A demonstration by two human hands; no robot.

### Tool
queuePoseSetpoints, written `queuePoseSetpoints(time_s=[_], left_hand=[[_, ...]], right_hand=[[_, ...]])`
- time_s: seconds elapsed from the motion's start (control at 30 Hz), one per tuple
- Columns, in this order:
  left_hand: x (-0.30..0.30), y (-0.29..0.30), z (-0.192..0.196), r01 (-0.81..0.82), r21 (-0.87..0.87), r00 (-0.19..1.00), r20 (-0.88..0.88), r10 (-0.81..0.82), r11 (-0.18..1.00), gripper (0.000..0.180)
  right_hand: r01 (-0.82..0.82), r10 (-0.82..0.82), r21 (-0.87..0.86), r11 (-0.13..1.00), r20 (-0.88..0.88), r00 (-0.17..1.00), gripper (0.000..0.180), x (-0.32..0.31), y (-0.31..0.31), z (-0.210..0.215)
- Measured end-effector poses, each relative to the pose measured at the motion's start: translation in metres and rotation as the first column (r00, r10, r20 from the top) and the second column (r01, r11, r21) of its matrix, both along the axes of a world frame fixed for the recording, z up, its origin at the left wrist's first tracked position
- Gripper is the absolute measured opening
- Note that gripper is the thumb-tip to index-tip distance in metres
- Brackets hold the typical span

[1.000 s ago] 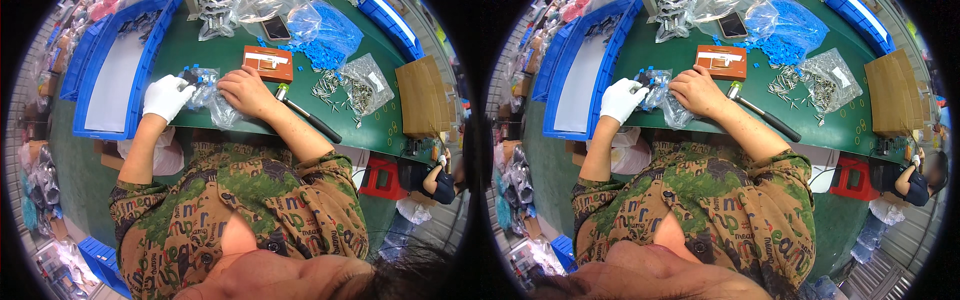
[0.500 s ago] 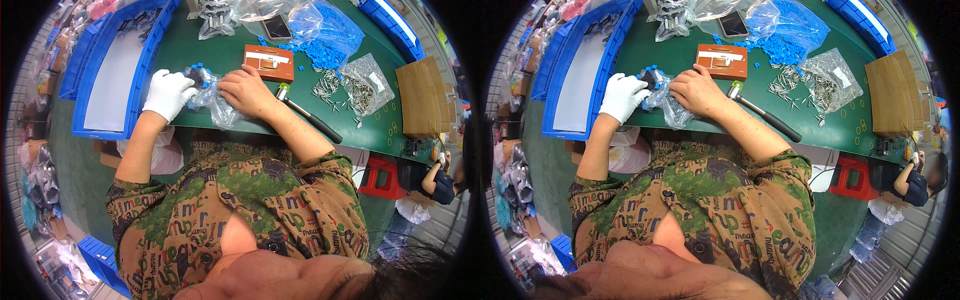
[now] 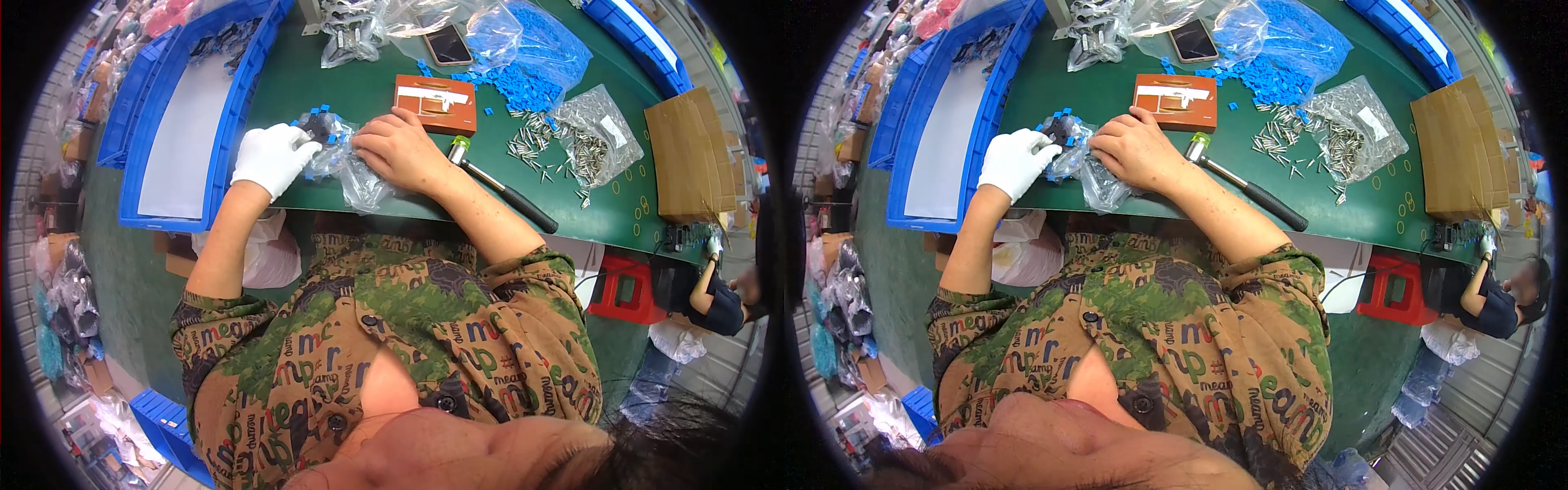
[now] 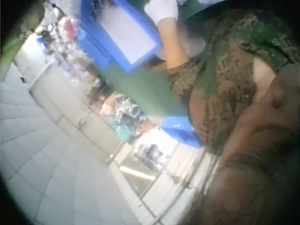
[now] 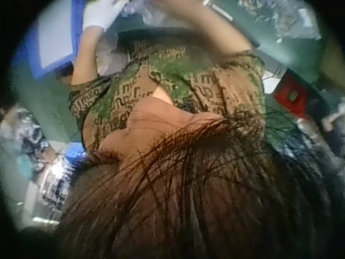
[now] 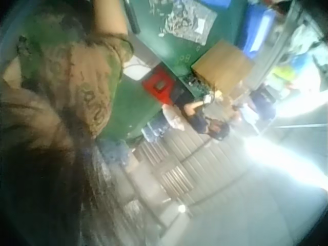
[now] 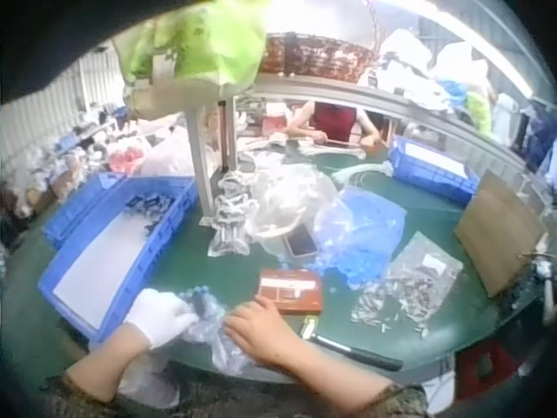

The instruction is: The person assembles small metal hardware components at a green workbench. They pick up black plastic parts and metal fasteners, insert the fasteners into the parts, and place the assembled units into a blue bin. The person wears a white glove on their left hand and uses their right hand to manipulate the components.

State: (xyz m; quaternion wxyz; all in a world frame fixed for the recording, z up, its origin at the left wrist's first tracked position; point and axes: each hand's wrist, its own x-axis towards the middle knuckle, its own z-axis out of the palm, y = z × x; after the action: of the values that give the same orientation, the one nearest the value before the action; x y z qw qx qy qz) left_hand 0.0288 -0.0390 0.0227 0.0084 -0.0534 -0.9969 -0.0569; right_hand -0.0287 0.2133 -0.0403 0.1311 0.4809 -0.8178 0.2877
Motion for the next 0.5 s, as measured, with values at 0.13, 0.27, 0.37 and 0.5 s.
queuePoseSetpoints(time_s=[0.13,0.27,0.37,0.5], left_hand=[[-0.008,0.005,0.008,-0.035,-0.029,0.995,0.087,0.037,0.999,0.045],[-0.015,-0.003,0.004,-0.029,0.015,0.991,0.13,0.027,0.999,0.048],[-0.017,-0.001,0.006,-0.016,-0.001,0.993,0.116,0.016,1.0,0.051],[-0.017,-0.001,0.008,-0.002,0.039,1.0,0.03,0.001,0.999,0.039]], right_hand=[[0.006,-0.006,0.01,1.0,-0.014,1.0,0.019,0.0,0.0,-0.002],[0.002,-0.002,0.003,1.0,-0.022,1.0,0.019,0.0,0.0,-0.003],[-0.001,0.001,-0.003,1.0,-0.026,1.0,0.019,-0.001,0.0,-0.004],[-0.004,0.004,-0.011,1.0,-0.015,1.0,0.019,-0.001,-0.001,-0.003]])
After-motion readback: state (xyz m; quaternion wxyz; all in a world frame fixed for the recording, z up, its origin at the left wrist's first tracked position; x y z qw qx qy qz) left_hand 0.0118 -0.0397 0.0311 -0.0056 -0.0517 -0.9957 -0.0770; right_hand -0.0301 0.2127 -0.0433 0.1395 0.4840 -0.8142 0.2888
